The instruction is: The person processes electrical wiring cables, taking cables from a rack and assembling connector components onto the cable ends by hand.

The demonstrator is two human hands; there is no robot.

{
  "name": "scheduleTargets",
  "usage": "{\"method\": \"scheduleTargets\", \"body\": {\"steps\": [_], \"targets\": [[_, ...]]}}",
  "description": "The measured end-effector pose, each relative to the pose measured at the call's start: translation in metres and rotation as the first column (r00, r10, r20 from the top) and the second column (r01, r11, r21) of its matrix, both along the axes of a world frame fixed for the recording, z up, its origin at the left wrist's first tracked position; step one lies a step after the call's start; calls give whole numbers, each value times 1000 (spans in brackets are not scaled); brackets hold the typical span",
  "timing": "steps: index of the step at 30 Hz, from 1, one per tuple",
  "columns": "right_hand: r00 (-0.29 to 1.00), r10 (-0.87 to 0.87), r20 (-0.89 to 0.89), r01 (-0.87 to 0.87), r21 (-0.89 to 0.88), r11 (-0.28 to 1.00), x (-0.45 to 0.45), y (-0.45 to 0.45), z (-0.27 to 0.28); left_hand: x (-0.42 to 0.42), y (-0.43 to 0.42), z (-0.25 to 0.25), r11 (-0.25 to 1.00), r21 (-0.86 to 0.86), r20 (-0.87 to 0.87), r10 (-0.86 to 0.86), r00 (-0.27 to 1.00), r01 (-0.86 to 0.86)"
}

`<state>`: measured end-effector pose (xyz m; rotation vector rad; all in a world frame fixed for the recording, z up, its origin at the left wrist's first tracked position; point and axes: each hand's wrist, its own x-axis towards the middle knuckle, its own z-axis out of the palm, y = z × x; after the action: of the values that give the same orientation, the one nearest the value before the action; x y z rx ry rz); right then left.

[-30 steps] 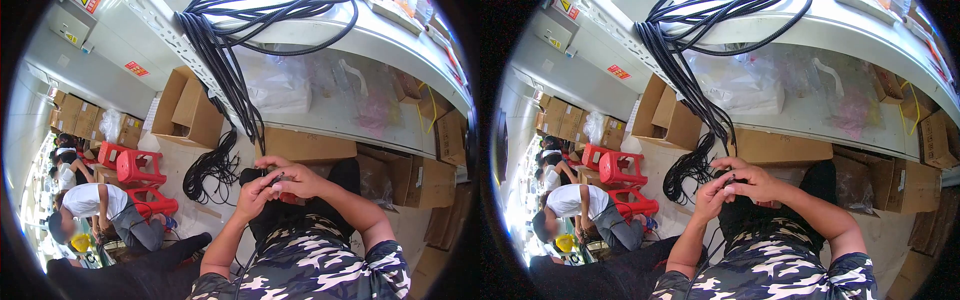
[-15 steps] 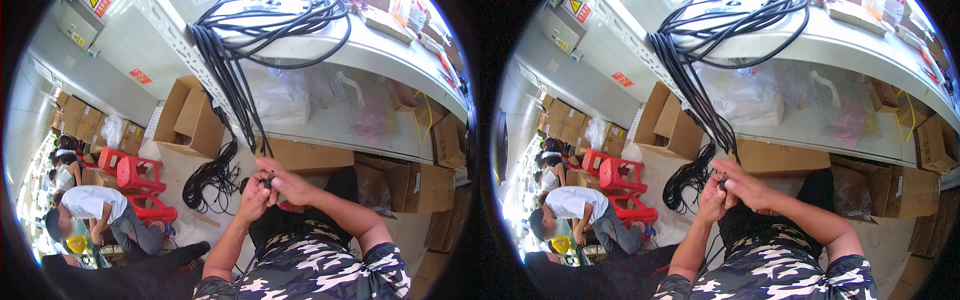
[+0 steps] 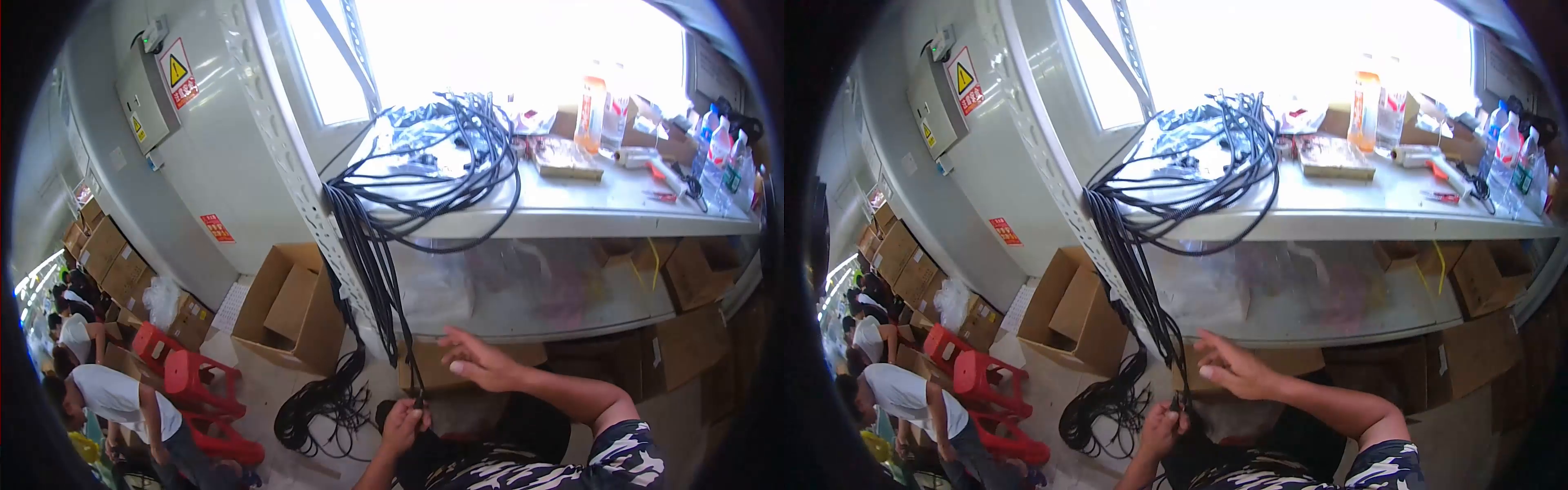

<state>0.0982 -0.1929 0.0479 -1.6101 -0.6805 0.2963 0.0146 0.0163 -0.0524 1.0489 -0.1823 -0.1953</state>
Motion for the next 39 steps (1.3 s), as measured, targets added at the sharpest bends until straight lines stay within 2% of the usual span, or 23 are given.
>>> {"method": "scheduleTargets", "body": {"steps": [4, 6, 8, 10, 13, 15, 16, 17, 18, 20, 22, 24, 26, 27, 28, 29, 30, 31, 33, 36, 37, 38, 39], "targets": [[885, -87, 457, 124, -50, 991, 28, -18, 98, -10, 8, -22, 995, 67, -114, 77, 990, -70], [639, -157, 753, 278, -36, 960, 54, -17, 141, -16, 13, -44, 990, 103, -109, 105, 988, -94], [572, -251, 781, 442, -36, 896, 89, -13, 179, -18, 13, -38, 983, 139, -113, 137, 984, -120], [422, -248, 872, 546, -26, 837, 151, -15, 199, -25, 12, -7, 949, 310, -157, 119, 980, -65], [539, -246, 805, 698, -265, 665, 223, -11, 208, -27, 6, -25, 924, 363, -128, 180, 975, -123], [577, -136, 805, 763, -472, 442, 257, -6, 203, -25, 4, -21, 912, 377, -103, 217, 971, -164], [557, -42, 829, 788, -512, 342, 319, -20, 173, -25, 5, -18, 845, 505, 6, 202, 979, -177], [543, -47, 838, 816, -513, 267, 305, -12, 180, -27, 3, -18, 757, 619, 103, 186, 977, -209], [747, -206, 632, 664, -696, 274, 298, -2, 194, -27, 0, -23, 757, 596, 91, 269, 959, -269], [642, -59, 764, 756, -619, 213, 312, -5, 187, -24, 4, -44, 844, 534, -58, 99, 993, -53], [646, -83, 758, 759, -629, 168, 314, -6, 192, -26, 8, -48, 856, 502, 13, 134, 991, -122], [664, -45, 746, 736, -642, 214, 327, -22, 191, -26, 13, -38, 854, 507, 96, 78, 992, -116], [571, -69, 818, 758, -492, 428, 348, -51, 183, -26, 15, -26, 843, 524, 50, 108, 993, -118], [469, 49, 882, 785, -441, 434, 365, -68, 176, -24, 17, -22, 854, 514, 34, 66, 997, -75], [283, -55, 958, 799, -204, 566, 353, -72, 172, -24, 18, -17, 863, 504, 24, 16, 1000, -26], [514, -143, 846, 787, -398, 472, 351, -74, 183, -24, 19, -15, 862, 505, 7, 34, 999, -32], [193, -79, 978, 789, -107, 605, 337, -72, 181, -22, 20, -14, 863, 504, 50, 27, 998, -49], [424, -198, 884, 734, -206, 647, 316, -59, 192, -20, 21, -14, 862, 503, 96, 18, 995, -64], [589, -365, 721, 580, -62, 813, 242, -27, 197, -16, 23, -17, 853, 517, 109, 24, 994, -77], [722, -310, 619, 471, -112, 875, 136, -20, 163, -13, 28, 2, 834, 545, 135, 14, 991, -86], [576, -247, 780, 505, -102, 857, 112, -23, 123, -11, 29, 9, 821, 563, 154, 6, 988, -93], [499, 84, 862, 355, -292, 888, 71, -3, 125, -11, 25, 10, 865, 491, 127, 51, 991, -108], [639, 199, 743, 191, -404, 895, 44, 6, 101, -12, 24, 15, 862, 496, 118, 51, 992, -103]]}}
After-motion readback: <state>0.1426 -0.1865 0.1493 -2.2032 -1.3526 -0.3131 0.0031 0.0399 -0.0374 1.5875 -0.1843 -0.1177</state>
